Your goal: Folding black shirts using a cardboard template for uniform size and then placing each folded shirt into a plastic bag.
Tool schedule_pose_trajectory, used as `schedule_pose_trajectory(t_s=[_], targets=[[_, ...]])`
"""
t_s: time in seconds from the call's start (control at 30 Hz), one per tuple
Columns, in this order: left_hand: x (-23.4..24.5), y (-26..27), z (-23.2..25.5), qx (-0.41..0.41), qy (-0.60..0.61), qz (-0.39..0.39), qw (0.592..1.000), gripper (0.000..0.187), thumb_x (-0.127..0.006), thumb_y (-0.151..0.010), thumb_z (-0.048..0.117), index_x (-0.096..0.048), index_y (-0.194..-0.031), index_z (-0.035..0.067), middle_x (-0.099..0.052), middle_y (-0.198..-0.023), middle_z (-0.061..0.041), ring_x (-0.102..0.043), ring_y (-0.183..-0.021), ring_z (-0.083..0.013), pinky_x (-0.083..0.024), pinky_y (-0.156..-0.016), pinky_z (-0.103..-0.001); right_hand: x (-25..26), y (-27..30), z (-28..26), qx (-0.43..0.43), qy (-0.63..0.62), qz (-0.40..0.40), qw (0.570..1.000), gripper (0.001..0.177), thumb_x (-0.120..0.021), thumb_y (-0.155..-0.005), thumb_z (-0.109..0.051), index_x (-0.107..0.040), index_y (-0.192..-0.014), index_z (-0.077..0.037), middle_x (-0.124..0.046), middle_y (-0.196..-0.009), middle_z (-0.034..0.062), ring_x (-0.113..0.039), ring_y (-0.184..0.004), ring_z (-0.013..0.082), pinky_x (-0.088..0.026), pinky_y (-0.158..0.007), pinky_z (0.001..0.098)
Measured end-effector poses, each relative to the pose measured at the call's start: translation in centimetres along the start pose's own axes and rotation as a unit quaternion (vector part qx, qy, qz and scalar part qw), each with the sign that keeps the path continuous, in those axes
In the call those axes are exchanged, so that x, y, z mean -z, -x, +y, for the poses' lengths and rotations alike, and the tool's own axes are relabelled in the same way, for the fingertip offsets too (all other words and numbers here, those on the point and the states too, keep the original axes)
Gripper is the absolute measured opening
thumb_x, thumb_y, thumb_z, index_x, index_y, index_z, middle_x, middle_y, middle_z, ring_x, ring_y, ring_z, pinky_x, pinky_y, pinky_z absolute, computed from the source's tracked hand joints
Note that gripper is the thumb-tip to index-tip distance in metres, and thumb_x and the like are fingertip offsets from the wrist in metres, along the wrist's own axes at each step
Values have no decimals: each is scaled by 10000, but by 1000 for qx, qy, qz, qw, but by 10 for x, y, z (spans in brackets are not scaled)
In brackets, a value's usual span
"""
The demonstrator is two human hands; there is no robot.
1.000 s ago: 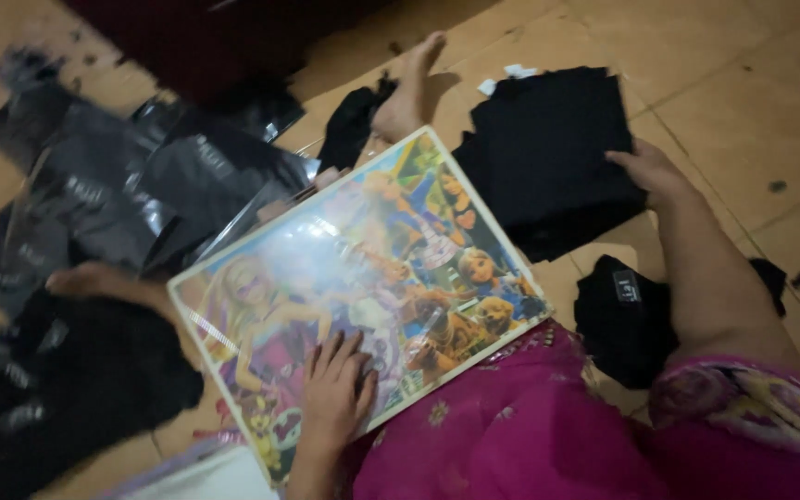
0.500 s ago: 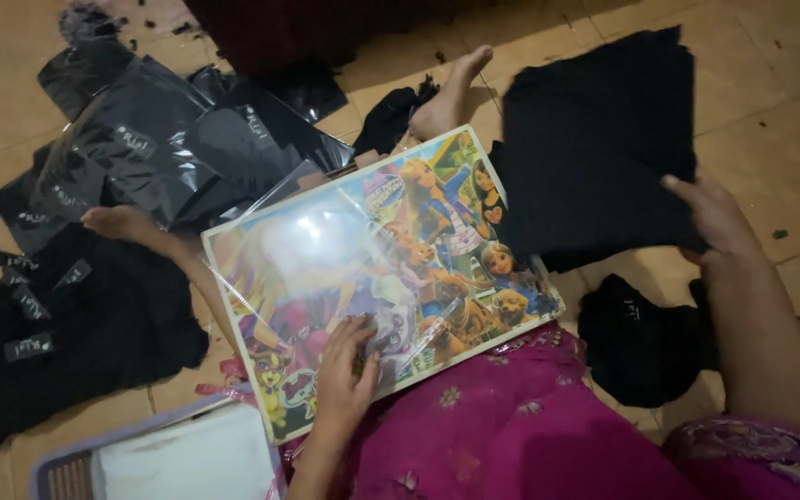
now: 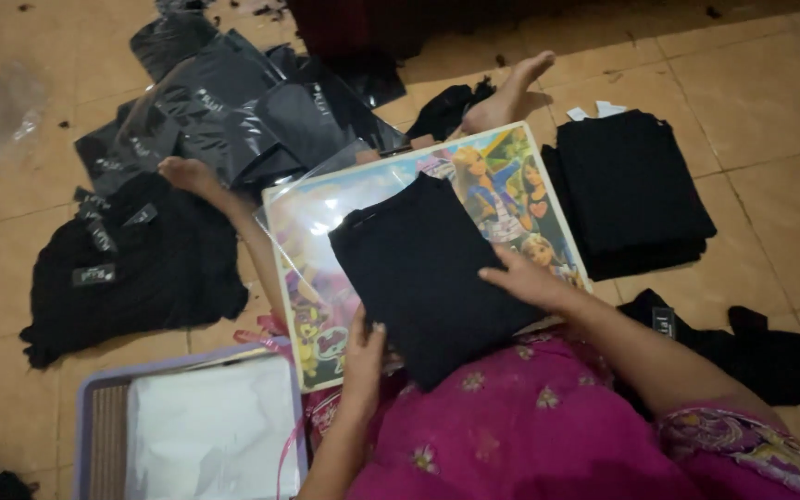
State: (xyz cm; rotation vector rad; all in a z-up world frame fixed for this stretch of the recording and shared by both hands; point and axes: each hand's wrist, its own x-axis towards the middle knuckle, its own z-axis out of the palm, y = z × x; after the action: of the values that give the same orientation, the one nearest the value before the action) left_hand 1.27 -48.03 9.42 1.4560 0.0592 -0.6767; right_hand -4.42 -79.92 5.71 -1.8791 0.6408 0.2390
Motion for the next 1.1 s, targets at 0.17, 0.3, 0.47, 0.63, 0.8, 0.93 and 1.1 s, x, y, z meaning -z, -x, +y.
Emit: schedule_pose_trajectory(t_s=[0.17, 0.3, 0.47, 0.63, 0.8, 0.93, 1.1], targets=[[0, -28, -30, 82, 26, 32, 996, 767, -642, -982, 166, -265, -1628, 333, -372, -1607, -139, -685, -1090, -395, -683, -721, -492, -6, 17, -34, 65, 58, -46, 995, 568, -611, -1020, -320, -479, -1552, -169, -591, -1483, 138, -533, -1381, 310, -402, -1155, 474], [-31, -34, -26, -109, -58, -81, 989, 791, -610, -964, 95, -213, -1646, 157, -317, -1653, -204, -508, -1250, -272, -532, -931, -361, -5, 33, -71, 76, 183, -80, 977, 586, -486, -1035, -445, -407, -1563, -204, -596, -1411, 277, -542, -1337, 441, -415, -1122, 562], [-59, -56, -36, -152, -138, -164, 965, 802, -572, -982, 147, -168, -1673, 184, -713, -1012, -182, -659, -729, -192, -596, -639, -339, -5, 20, -71, 77, 229, -87, 967, 617, -552, -977, -536, -452, -1498, -221, -649, -1352, 259, -606, -1272, 437, -471, -1078, 551], [-47, -42, -3, -181, -191, -106, 959, 522, -610, -975, 218, -548, -1492, 183, -654, -1395, -133, -690, -1157, -306, -581, -945, -433, 4, -6, -24, 131, 81, -33, 987, 490, -664, -954, -172, -583, -1427, -79, -660, -1350, 258, -587, -1303, 382, -464, -1079, 520], [5, -57, -19, -359, -492, -44, 792, 247, -642, -959, 341, -723, -1191, 310, -739, -1152, 79, -670, -1138, -186, -510, -1002, -363, 29, 14, -20, 134, 60, -20, 989, 460, -619, -986, -157, -583, -1427, -30, -642, -1378, 262, -570, -1322, 399, -429, -1118, 531], [-4, -43, 1, -372, -624, -40, 686, 384, -612, -956, 394, -700, -1276, 202, -680, -1339, -41, -619, -1245, -308, -522, -956, -458, 55, 39, -23, 117, 109, -31, 987, 454, -604, -997, -198, -590, -1427, -54, -668, -1365, 225, -585, -1319, 383, -448, -1111, 520], [-4, -74, -16, -396, -613, -17, 684, 344, -703, -863, 440, -682, -1122, 215, -675, -1258, -27, -641, -1165, -315, -541, -860, -477, 73, 81, -38, 70, 132, -42, 988, 436, -623, -987, -203, -626, -1398, -55, -701, -1326, 221, -636, -1267, 377, -490, -1062, 524]])
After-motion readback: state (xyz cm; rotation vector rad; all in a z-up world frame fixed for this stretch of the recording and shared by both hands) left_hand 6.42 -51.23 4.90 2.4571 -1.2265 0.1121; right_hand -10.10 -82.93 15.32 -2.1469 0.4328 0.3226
